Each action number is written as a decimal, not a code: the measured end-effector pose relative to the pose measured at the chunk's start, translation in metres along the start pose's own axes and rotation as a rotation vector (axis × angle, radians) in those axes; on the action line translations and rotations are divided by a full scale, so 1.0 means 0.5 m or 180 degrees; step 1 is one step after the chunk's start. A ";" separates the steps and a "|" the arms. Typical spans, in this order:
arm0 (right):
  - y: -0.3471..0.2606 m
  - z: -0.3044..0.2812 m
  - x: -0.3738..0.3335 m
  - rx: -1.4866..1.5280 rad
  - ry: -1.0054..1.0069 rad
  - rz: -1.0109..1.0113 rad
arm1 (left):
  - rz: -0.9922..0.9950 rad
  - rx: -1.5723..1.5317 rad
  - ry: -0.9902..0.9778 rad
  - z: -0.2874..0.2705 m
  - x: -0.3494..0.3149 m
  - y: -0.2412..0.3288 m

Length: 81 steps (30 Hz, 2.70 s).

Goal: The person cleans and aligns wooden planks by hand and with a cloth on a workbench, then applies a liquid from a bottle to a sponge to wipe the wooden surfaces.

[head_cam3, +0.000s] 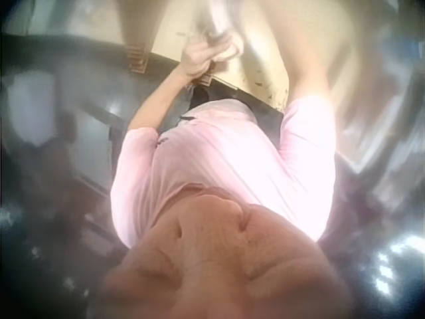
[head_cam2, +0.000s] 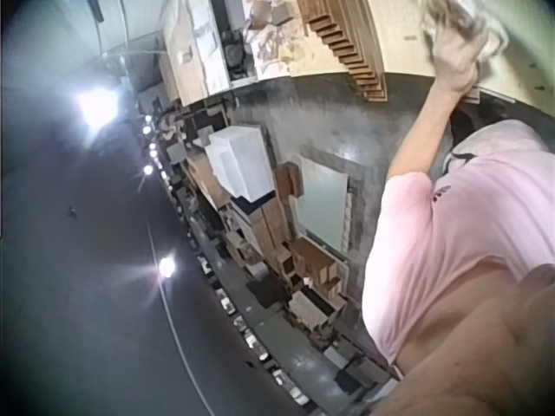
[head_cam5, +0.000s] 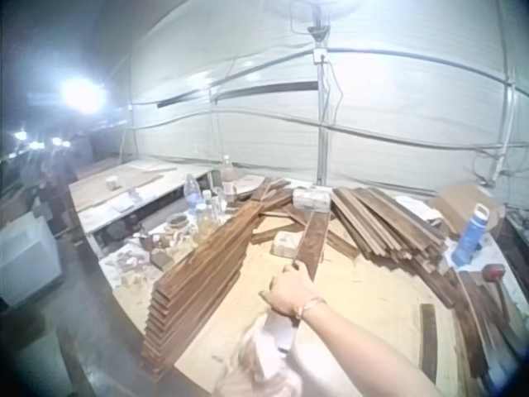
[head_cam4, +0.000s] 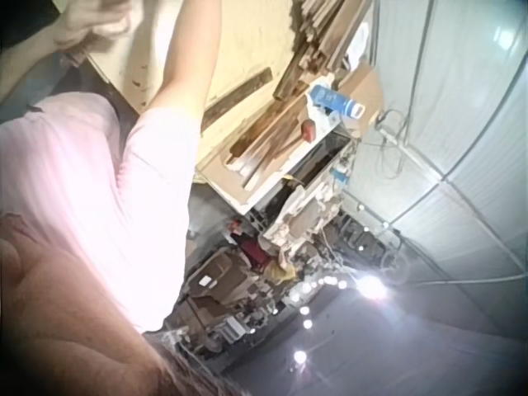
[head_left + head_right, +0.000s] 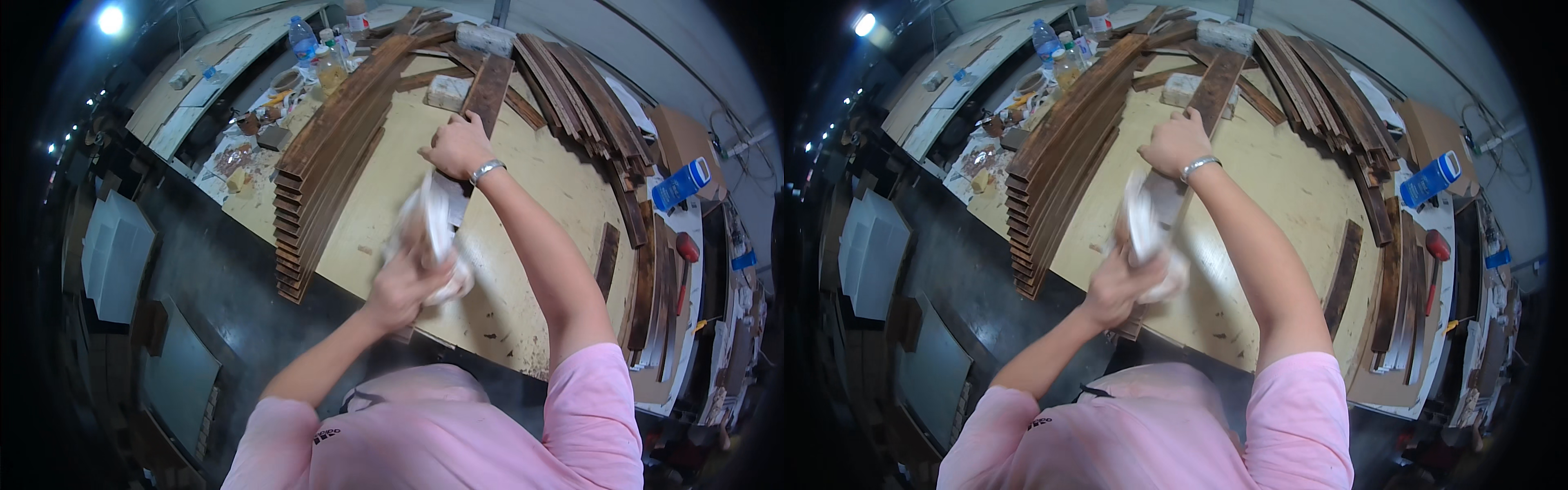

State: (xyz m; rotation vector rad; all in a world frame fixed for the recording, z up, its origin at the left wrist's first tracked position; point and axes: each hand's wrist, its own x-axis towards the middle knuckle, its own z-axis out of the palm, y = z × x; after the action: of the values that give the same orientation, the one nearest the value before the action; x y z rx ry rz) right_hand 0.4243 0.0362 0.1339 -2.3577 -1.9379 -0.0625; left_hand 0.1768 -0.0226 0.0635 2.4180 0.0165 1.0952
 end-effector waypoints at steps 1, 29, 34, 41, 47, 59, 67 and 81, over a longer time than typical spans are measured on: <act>-0.011 -0.006 -0.011 0.0092 -0.0064 0.0077 | -0.0150 0.0114 -0.0501 -0.019 -0.093 0.005; -0.007 0.011 0.013 -0.0109 -0.0197 -0.0002 | -0.0673 0.0415 -0.0747 0.000 -0.316 0.066; 0.000 0.008 0.013 -0.0030 -0.0215 0.0010 | -0.2293 -0.0019 -0.0594 -0.123 -0.590 0.096; -0.060 -0.010 0.129 0.0840 0.1120 -0.0634 | -0.2529 0.0288 0.1470 -0.363 -0.312 0.009; -0.219 0.043 0.321 0.0974 0.1113 -0.0989 | -0.1075 0.0370 0.1064 -0.456 0.015 -0.143; -0.346 0.035 0.317 0.0191 -0.0126 -0.0899 | -0.1738 0.1329 0.0027 -0.329 -0.407 -0.162; -0.320 0.068 0.337 -0.0053 -0.0056 -0.1014 | -0.1201 0.0895 0.0930 -0.398 -0.073 -0.189; -0.319 0.079 0.352 -0.0204 -0.0108 -0.1126 | -0.2342 0.1180 0.1749 -0.335 -0.359 -0.133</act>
State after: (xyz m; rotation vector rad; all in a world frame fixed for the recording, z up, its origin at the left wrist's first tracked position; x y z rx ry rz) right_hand 0.3010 0.2422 0.1170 -2.0333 -2.3794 -0.1099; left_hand -0.0519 0.0701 0.0028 1.9988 1.2677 1.3994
